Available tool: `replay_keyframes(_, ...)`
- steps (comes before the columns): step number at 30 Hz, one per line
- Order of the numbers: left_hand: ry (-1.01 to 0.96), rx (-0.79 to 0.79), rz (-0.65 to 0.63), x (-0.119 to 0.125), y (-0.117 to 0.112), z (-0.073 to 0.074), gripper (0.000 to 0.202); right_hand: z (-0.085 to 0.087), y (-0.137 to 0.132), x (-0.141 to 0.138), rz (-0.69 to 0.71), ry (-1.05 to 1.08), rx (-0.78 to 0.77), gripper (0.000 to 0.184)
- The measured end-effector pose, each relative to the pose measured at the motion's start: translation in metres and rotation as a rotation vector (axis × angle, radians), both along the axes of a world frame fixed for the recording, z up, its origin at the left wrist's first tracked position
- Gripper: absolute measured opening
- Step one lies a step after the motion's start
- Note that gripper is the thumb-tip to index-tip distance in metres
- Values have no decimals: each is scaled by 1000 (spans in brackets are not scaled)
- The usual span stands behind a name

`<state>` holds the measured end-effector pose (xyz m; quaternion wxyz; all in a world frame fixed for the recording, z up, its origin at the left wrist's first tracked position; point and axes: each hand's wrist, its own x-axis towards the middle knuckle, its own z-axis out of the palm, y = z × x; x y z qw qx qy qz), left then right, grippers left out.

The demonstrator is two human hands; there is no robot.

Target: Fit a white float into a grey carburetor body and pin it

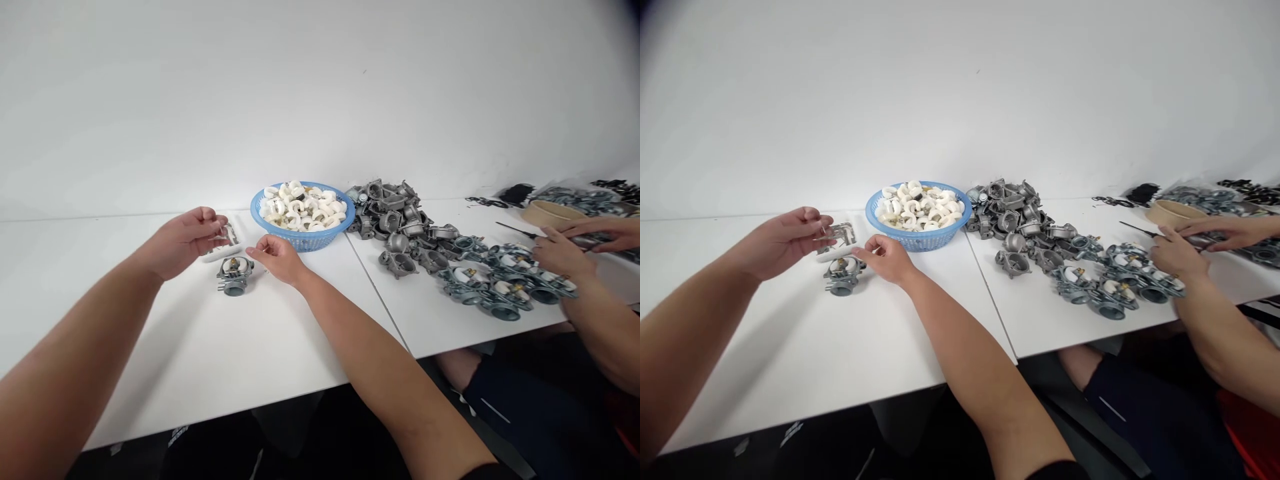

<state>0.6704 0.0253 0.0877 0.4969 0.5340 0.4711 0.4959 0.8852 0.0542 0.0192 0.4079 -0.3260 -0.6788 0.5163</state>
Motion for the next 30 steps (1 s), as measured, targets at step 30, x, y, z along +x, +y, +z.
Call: replay_keyframes(30, 477, -117, -266, -11, -19, -47, 60, -5, 1, 1, -51, -55, 323, 30)
